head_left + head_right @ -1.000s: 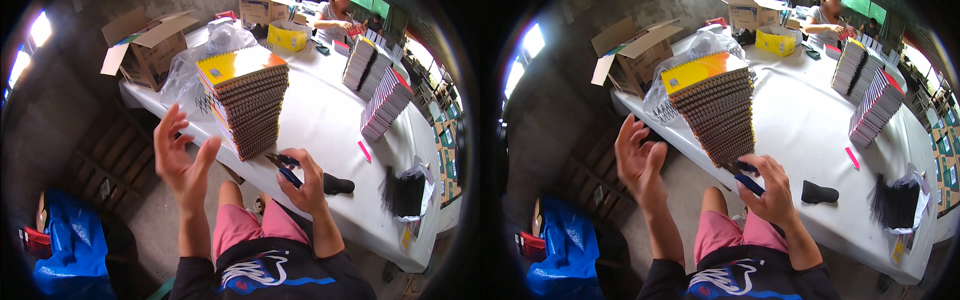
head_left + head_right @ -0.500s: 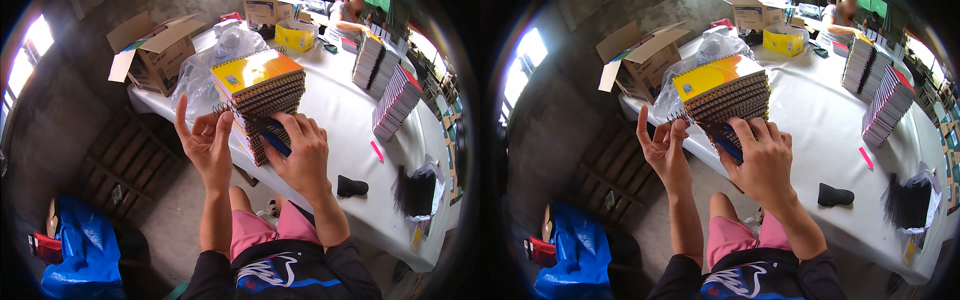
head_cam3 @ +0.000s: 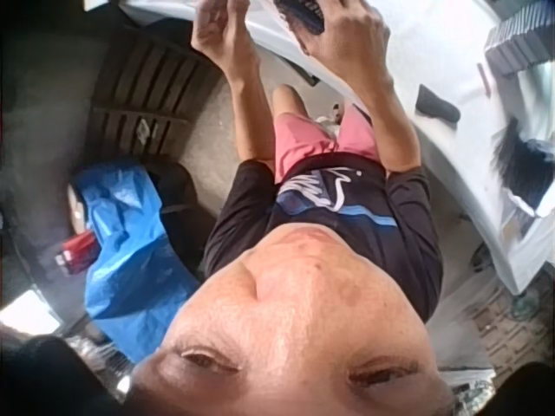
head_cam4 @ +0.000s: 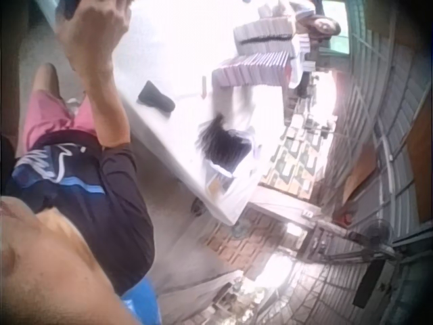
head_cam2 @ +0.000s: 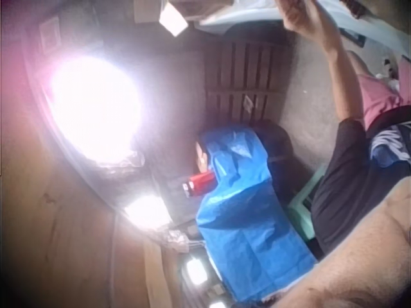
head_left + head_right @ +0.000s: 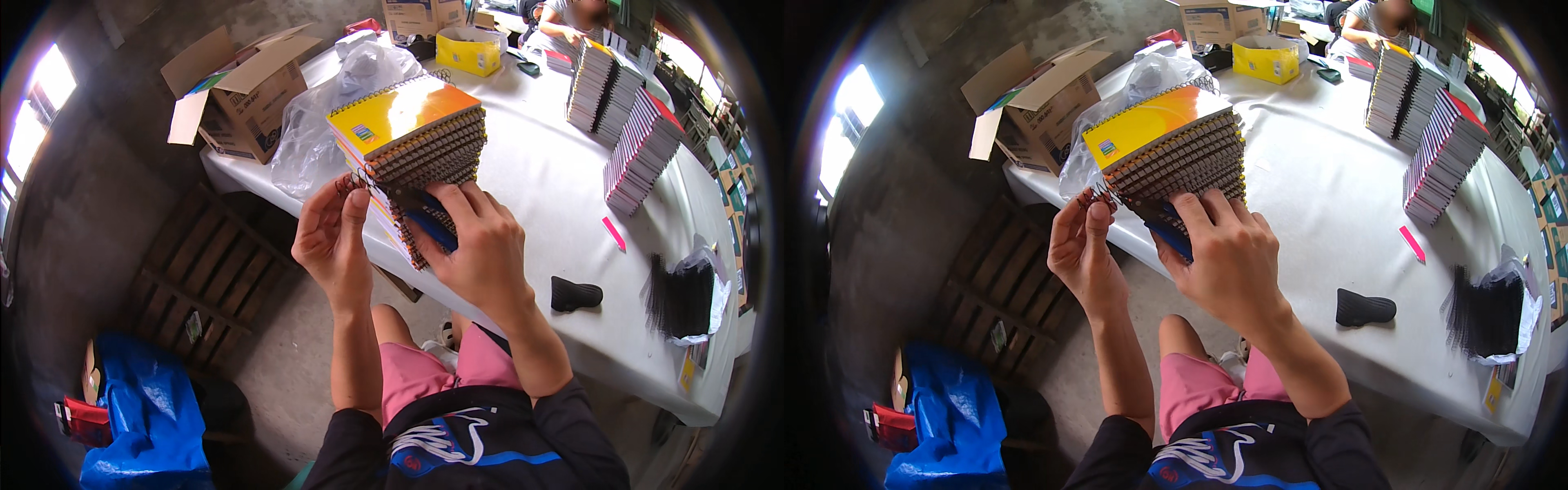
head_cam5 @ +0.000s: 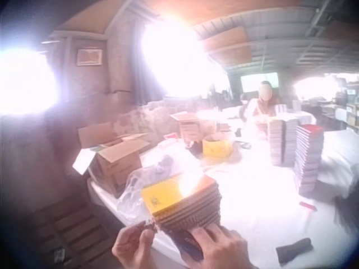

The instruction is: The person trims the excess length of plastic spiral bindings from a stack of notebooks using a pair of shears.

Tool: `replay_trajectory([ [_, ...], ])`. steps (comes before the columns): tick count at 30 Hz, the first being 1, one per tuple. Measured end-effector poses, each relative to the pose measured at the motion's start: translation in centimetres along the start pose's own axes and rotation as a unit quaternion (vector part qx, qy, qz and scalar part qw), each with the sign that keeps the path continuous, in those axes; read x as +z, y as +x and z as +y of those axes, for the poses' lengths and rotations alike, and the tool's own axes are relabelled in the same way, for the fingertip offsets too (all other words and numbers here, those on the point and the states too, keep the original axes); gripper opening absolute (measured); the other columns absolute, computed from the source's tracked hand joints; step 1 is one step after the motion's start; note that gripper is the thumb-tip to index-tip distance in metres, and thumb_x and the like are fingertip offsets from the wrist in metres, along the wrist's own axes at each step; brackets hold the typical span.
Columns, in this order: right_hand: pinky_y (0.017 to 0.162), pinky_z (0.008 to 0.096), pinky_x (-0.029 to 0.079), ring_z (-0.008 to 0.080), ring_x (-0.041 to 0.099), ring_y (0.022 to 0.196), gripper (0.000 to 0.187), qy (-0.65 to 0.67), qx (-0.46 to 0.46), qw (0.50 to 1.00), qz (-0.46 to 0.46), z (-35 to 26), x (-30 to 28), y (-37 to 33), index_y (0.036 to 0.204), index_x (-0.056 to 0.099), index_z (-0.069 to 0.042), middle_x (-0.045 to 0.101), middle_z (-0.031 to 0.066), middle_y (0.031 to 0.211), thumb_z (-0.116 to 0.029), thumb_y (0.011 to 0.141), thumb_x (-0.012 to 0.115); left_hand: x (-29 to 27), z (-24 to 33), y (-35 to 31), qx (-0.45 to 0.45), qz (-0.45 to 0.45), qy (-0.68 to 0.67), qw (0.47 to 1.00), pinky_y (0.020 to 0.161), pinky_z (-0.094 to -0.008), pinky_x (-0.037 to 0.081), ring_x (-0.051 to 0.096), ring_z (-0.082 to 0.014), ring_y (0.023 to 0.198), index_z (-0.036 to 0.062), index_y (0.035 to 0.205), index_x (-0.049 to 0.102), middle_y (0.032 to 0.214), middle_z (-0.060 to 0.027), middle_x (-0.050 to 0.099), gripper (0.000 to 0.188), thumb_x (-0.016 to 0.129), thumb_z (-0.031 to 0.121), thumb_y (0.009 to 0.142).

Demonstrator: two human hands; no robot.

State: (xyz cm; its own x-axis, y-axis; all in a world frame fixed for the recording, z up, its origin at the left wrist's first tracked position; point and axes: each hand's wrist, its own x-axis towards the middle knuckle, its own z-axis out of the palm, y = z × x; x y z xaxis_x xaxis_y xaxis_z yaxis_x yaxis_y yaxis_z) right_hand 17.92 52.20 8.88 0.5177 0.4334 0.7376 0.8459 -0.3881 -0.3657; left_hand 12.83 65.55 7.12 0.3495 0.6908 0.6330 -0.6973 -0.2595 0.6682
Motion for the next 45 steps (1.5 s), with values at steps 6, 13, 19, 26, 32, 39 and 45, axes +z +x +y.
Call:
replay_trajectory([
  [6,0.059,0.0387,0.050,0.0327,0.062,0.070,0.032,0.019,0.011,1.000,-0.012,1.8,0.3,-0.1,0.098,0.060,-0.009,0.063,0.0127,0.084,-0.015,0.069,0.073,0.6,-0.2,0.0,0.008,0.000,0.004,1.000,0.082,-0.0238,0.047,0.061,-0.0115,0.087,-0.0075,0.103,0.059,0.093,-0.0101,0.065,0.022,0.063,-0.002,0.082],
  [13,0.075,0.0392,0.041,0.0275,0.058,0.083,0.036,-0.040,-0.013,0.998,0.043,0.8,-1.2,0.3,0.099,0.060,-0.007,0.058,0.0079,0.088,-0.028,0.071,0.070,0.1,0.2,-0.1,-0.010,-0.012,0.014,1.000,0.082,-0.0242,0.047,0.061,-0.0118,0.089,-0.0075,0.108,0.058,0.096,-0.0106,0.065,0.027,0.063,-0.002,0.082],
  [19,0.077,0.0376,0.037,0.0250,0.056,0.086,0.041,-0.051,-0.011,0.997,0.051,0.2,-0.5,0.4,0.103,0.059,-0.008,0.056,0.0061,0.090,-0.029,0.070,0.071,0.4,0.4,-0.2,-0.001,-0.010,0.003,1.000,0.083,-0.0244,0.047,0.061,-0.0123,0.090,-0.0078,0.108,0.058,0.097,-0.0118,0.065,0.027,0.063,-0.003,0.082],
  [26,0.073,0.0375,0.039,0.0244,0.057,0.083,0.039,-0.069,-0.015,0.996,0.050,-0.5,-0.3,0.5,0.100,0.059,-0.009,0.056,0.0056,0.089,-0.028,0.068,0.071,0.1,0.3,-0.2,0.011,-0.021,0.004,1.000,0.083,-0.0245,0.047,0.061,-0.0126,0.089,-0.0067,0.112,0.056,0.096,-0.0126,0.065,0.031,0.062,-0.004,0.082],
  [32,0.059,0.0342,0.044,0.0239,0.060,0.070,0.031,-0.025,-0.007,0.999,0.045,0.7,0.7,0.5,0.091,0.061,-0.008,0.058,0.0054,0.076,-0.025,0.068,0.073,0.4,0.0,-0.2,0.030,-0.031,0.005,0.999,0.084,-0.0252,0.046,0.061,-0.0129,0.090,-0.0038,0.125,0.047,0.097,-0.0137,0.065,0.045,0.062,-0.004,0.083],
  [39,0.069,0.0346,0.043,0.0248,0.060,0.074,0.032,-0.006,0.000,1.000,0.015,0.7,-1.2,0.4,0.095,0.062,-0.009,0.060,0.0055,0.079,-0.027,0.069,0.072,-0.5,0.3,-0.2,0.070,-0.065,0.073,0.993,0.083,-0.0267,0.047,0.061,-0.0133,0.089,-0.0013,0.129,0.044,0.098,-0.0124,0.064,0.051,0.063,-0.003,0.082],
  [45,0.079,0.0371,0.040,0.0242,0.057,0.086,0.039,-0.040,-0.021,0.996,0.073,0.3,-1.4,0.9,0.103,0.060,-0.010,0.059,0.0055,0.091,-0.029,0.072,0.072,-0.5,0.9,0.0,0.071,-0.075,0.112,0.988,0.081,-0.0263,0.048,0.061,-0.0133,0.088,-0.0017,0.122,0.052,0.096,-0.0107,0.064,0.042,0.064,-0.003,0.081],
])
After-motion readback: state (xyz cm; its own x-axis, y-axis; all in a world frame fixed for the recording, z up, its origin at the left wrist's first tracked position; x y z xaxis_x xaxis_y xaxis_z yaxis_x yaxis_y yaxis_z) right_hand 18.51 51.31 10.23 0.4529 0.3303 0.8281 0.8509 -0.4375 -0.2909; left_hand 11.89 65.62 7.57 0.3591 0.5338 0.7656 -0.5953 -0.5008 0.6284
